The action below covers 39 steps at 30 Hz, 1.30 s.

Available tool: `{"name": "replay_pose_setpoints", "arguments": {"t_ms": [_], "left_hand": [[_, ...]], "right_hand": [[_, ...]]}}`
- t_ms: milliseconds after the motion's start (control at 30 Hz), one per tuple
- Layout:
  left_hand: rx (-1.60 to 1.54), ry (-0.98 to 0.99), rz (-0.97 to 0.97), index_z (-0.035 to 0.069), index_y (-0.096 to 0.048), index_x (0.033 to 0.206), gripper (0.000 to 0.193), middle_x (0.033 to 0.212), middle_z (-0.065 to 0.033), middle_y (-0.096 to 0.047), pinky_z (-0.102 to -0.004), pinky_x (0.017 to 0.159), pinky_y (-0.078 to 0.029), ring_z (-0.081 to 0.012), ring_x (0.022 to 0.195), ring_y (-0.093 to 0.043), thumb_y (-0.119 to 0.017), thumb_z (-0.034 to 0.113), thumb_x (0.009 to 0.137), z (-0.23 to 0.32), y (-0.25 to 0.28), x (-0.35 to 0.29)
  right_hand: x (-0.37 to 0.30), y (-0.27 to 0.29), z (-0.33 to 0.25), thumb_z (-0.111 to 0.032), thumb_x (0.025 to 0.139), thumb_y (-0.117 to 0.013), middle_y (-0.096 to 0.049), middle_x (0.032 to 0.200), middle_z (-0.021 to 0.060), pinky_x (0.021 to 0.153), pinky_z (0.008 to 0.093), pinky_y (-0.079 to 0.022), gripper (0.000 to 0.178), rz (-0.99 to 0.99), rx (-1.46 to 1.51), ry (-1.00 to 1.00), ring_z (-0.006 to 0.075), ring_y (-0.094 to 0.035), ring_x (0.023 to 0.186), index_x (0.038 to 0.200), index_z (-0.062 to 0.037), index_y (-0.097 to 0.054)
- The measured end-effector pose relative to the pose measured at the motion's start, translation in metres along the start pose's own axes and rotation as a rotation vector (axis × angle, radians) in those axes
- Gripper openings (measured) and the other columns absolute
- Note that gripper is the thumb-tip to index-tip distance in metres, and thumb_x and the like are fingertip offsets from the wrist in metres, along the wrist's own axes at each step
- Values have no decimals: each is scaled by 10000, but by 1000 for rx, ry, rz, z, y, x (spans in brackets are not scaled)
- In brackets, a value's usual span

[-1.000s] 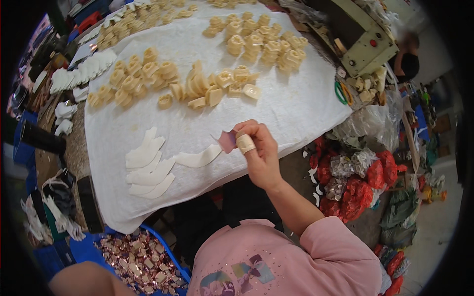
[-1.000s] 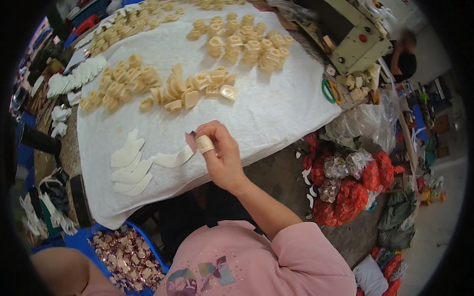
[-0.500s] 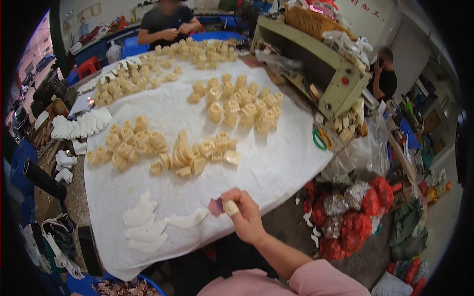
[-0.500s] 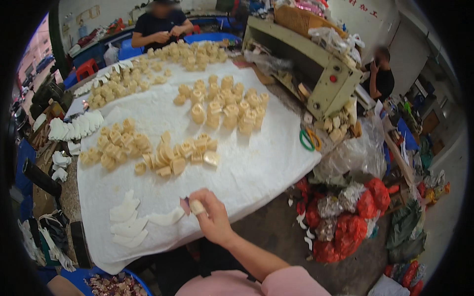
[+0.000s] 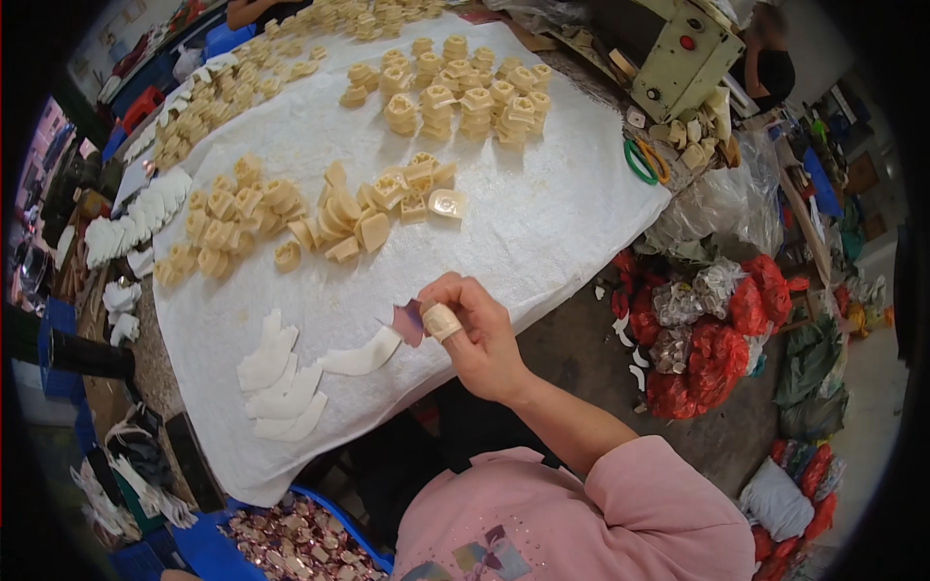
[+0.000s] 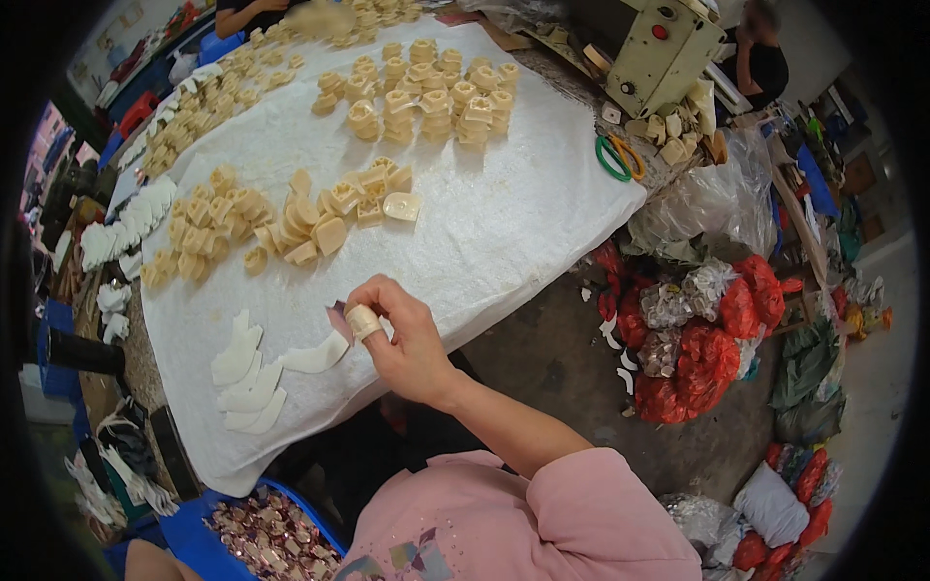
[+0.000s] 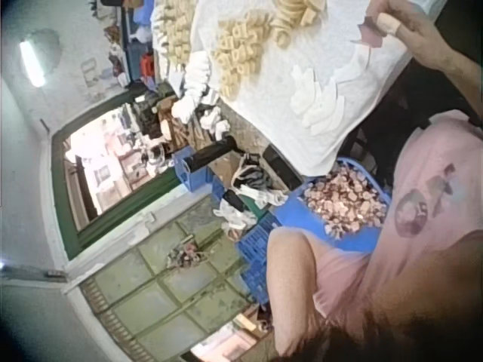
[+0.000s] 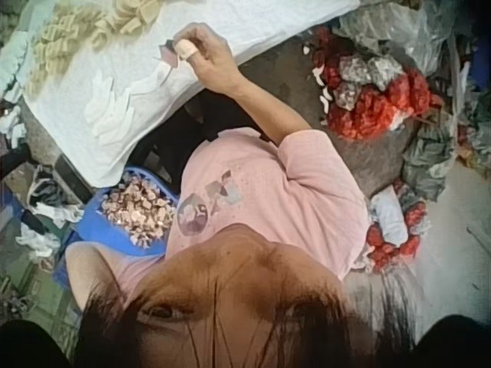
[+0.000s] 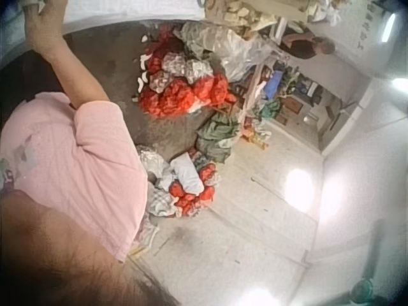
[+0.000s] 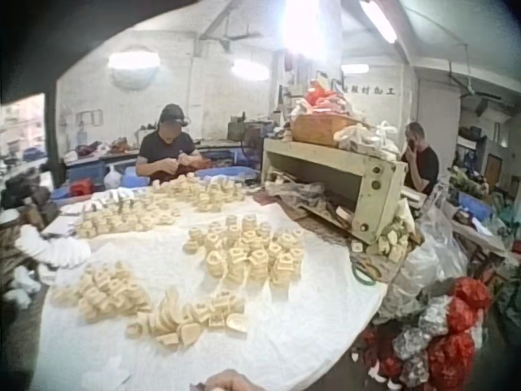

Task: The recorder is assembling small cream-colored shoe components, possibly heels or internal structural parts, by fitting small pieces together and applying adhesive.

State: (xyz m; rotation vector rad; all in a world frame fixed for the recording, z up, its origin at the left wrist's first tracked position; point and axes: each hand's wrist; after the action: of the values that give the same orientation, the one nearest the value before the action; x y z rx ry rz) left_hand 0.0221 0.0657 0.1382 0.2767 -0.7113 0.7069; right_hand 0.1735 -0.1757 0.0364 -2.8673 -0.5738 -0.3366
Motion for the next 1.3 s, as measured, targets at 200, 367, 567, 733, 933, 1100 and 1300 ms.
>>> {"name": "replay_pose_setpoints", "arguments": {"t_ms": [200, 367, 567, 733, 933, 1100, 1300], "left_hand": [[14, 28, -9, -90, -424, 1247, 434, 1137, -200, -523, -357, 900, -420, -267, 1072, -501, -428, 183, 909, -6, -5, -10], [84, 140, -12, -87, -429, 1242, 425, 1122, -190, -530, -355, 886, -428, -260, 1056, -509, -440, 170, 903, 0, 2, -31], [106, 160, 14, -83, -435, 1235, 415, 1104, -179, -538, -353, 869, -439, -252, 1035, -517, -454, 155, 895, 1, -5, -42], [79, 151, 50, -80, -440, 1230, 408, 1088, -170, -545, -351, 855, -447, -244, 1019, -524, -465, 143, 889, -7, -20, -50], [108, 201, 83, -76, -446, 1224, 399, 1070, -159, -554, -349, 838, -458, -236, 998, -533, -479, 127, 882, -6, -26, -66], [211, 217, 158, -73, -451, 1218, 393, 1055, -150, -560, -347, 824, -466, -229, 982, -540, -491, 115, 875, 6, -18, -77], [485, 254, -396, -50, -407, 1274, 584, 1201, -140, -453, -335, 816, -430, -221, 974, -520, -638, 178, 789, -39, -106, -113]], "right_hand": [[-5, -3, 2, 11, 820, -518, -539, 811, 73, 684, 278, -427, 73, 18, -48, 69, 163, -512, 722, 890, -7, -514], [7, 7, -7, -5, 848, -506, -543, 808, 64, 698, 266, -431, 42, 31, -21, 51, 135, -513, 736, 889, -10, -512], [3, 5, -5, -3, 846, -506, -542, 822, 61, 699, 263, -427, 48, 10, -10, 24, 131, -507, 737, 892, -13, -511], [0, -1, -1, 6, 826, -519, -537, 816, 64, 689, 274, -421, 73, -4, -70, 87, 147, -504, 735, 895, -13, -512], [15, 0, -11, 15, 847, -506, -549, 834, 81, 699, 263, -428, 69, 14, -31, 50, 147, -528, 760, 914, 0, -509], [14, -8, -13, 18, 837, -519, -551, 850, 97, 716, 283, -437, 84, -27, -50, 137, 175, -538, 771, 918, -1, -515], [-8, -30, -18, 9, 729, -575, -555, 935, 110, 807, 403, -359, 194, -272, -348, 372, 295, -504, 872, 903, -61, -527]]}}
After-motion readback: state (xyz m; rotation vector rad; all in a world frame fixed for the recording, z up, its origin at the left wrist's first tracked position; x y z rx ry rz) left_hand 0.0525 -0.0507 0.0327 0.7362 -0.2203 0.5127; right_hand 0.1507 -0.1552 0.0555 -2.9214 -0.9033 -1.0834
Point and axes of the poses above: each hand's wrist, its own x-axis towards the middle knuckle, its own y-axis out of the back of the hand, z = x × y
